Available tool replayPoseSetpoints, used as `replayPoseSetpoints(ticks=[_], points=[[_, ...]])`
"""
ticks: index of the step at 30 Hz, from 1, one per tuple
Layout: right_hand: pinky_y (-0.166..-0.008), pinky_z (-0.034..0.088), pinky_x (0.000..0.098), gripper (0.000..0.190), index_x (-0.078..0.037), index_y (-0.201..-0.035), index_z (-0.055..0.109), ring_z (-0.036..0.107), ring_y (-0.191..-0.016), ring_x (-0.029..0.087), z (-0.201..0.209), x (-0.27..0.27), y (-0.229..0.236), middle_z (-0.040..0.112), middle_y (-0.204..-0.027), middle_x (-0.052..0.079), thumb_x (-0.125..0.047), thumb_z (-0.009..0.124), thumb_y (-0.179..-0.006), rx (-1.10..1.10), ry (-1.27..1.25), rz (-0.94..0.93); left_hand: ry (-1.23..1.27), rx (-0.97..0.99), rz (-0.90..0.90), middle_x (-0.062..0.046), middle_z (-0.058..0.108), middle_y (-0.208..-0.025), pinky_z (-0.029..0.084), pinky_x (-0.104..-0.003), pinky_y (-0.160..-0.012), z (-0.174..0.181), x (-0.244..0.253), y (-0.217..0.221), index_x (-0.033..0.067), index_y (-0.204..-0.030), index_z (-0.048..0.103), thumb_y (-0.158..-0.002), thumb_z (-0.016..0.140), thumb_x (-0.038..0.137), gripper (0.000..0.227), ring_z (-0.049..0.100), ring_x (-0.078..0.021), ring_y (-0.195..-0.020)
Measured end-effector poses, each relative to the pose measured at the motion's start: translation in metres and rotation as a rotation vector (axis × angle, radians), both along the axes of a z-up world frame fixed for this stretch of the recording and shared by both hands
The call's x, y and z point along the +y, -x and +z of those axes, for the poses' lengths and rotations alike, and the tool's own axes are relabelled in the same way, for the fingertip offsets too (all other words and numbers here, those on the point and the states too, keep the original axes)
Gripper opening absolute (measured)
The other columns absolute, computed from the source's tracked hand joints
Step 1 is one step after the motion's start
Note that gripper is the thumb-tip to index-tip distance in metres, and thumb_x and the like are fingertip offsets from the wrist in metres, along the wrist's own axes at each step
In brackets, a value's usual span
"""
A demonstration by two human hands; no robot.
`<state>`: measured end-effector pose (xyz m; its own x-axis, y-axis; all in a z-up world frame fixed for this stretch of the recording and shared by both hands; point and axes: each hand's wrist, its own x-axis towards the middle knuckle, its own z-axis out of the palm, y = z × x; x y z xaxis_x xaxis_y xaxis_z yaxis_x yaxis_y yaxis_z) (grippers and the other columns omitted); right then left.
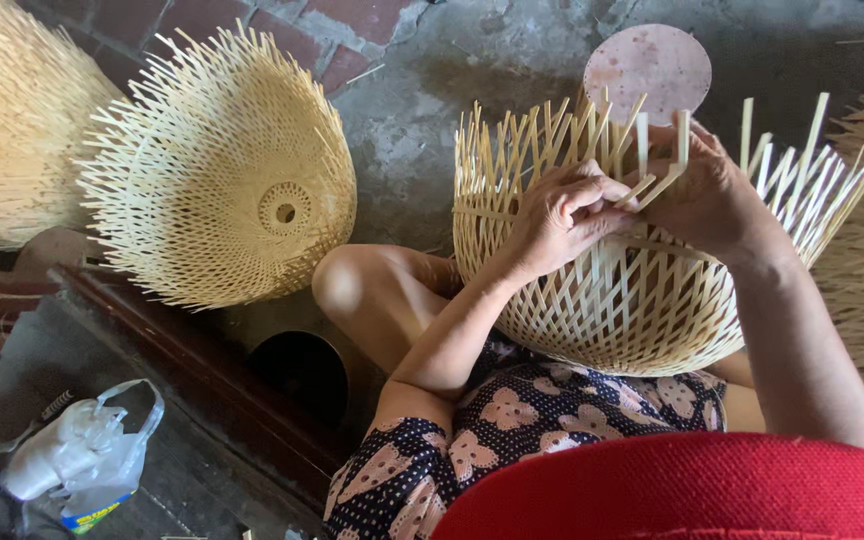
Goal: The person weaves a bamboo hat by hand, interlacing thin bamboo strips into a conical shape while sitting on the floor.
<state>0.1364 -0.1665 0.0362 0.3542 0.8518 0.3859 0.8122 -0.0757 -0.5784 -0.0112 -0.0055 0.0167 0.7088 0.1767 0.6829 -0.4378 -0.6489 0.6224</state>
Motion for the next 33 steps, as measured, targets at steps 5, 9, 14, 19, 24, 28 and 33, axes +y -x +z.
replayPoseSetpoints(ticks=[5,9,14,19,24,28,33], points=[[-0.099,0.055,0.0483,0.073,-0.020,-0.150,0.053,0.067,-0.111,0.026,0.011,-0.032,0.008,0.068,-0.130,0.011,-0.037,0.085,-0.086,1.054,-0.113,0.132,0.094,0.040,-0.239,0.001,0.067,-0.093,0.057,-0.020,-0.064,-0.014,0.008,-0.006,0.0134,-0.106,0.067,-0.100,0.073,0.015,0.009,0.063,-0.0057,-0.076],[-0.103,0.051,0.0437,0.062,-0.011,-0.141,0.060,0.060,-0.112,0.028,0.025,-0.038,0.026,0.060,-0.125,0.014,-0.037,0.086,-0.091,0.691,-0.320,-0.012,0.077,0.208,-0.096,0.003,0.068,-0.092,0.058,-0.022,-0.063,-0.029,0.009,-0.011,0.0104,-0.108,0.066,-0.098,0.075,0.013,0.013,0.065,-0.0041,-0.071],[-0.096,0.045,0.0473,0.043,-0.019,-0.126,0.065,0.062,-0.117,0.035,0.042,-0.029,0.039,0.066,-0.136,0.017,-0.033,0.090,-0.095,-0.621,0.054,-0.241,0.114,0.058,-0.246,0.003,0.067,-0.095,0.057,-0.022,-0.065,-0.021,0.018,-0.009,0.0122,-0.102,0.068,-0.099,0.079,0.011,0.012,0.068,-0.0046,-0.077],[-0.075,0.054,0.0394,0.040,-0.008,-0.124,0.072,0.067,-0.087,0.024,0.020,-0.003,0.021,0.072,-0.101,0.011,-0.031,0.088,-0.095,-0.112,0.321,-0.094,0.167,0.050,-0.211,0.003,0.067,-0.101,0.063,-0.021,-0.073,-0.014,0.011,0.003,0.0110,-0.106,0.069,-0.099,0.078,0.009,0.012,0.068,-0.0069,-0.085],[-0.051,0.051,0.0229,0.029,-0.003,-0.107,0.068,0.069,-0.063,0.013,0.010,-0.006,0.001,0.073,-0.081,0.007,-0.026,0.079,-0.093,0.337,0.180,0.025,0.126,0.076,-0.234,0.003,0.070,-0.107,0.060,-0.017,-0.071,-0.012,0.021,-0.002,0.0150,-0.115,0.066,-0.101,0.077,0.005,0.020,0.068,-0.0048,-0.085],[-0.077,0.057,0.0208,0.018,-0.012,-0.116,0.062,0.069,-0.090,0.010,0.001,-0.020,0.005,0.072,-0.108,0.005,-0.011,0.076,-0.105,0.504,-0.095,0.203,0.188,0.120,-0.172,0.002,0.070,-0.110,0.062,-0.019,-0.075,-0.023,0.017,-0.005,0.0122,-0.132,0.057,-0.101,0.072,0.003,0.036,0.069,-0.0042,-0.086],[-0.087,0.057,0.0438,0.071,0.001,-0.145,0.049,0.064,-0.104,0.029,-0.057,-0.053,0.007,0.065,-0.121,0.020,-0.018,0.089,-0.090,-0.258,-0.151,-0.190,0.361,-0.065,-0.106,-0.004,0.072,-0.113,0.054,-0.017,-0.061,-0.038,0.021,0.001,0.0187,-0.138,0.059,-0.107,0.067,0.001,0.037,0.065,-0.0059,-0.075]])
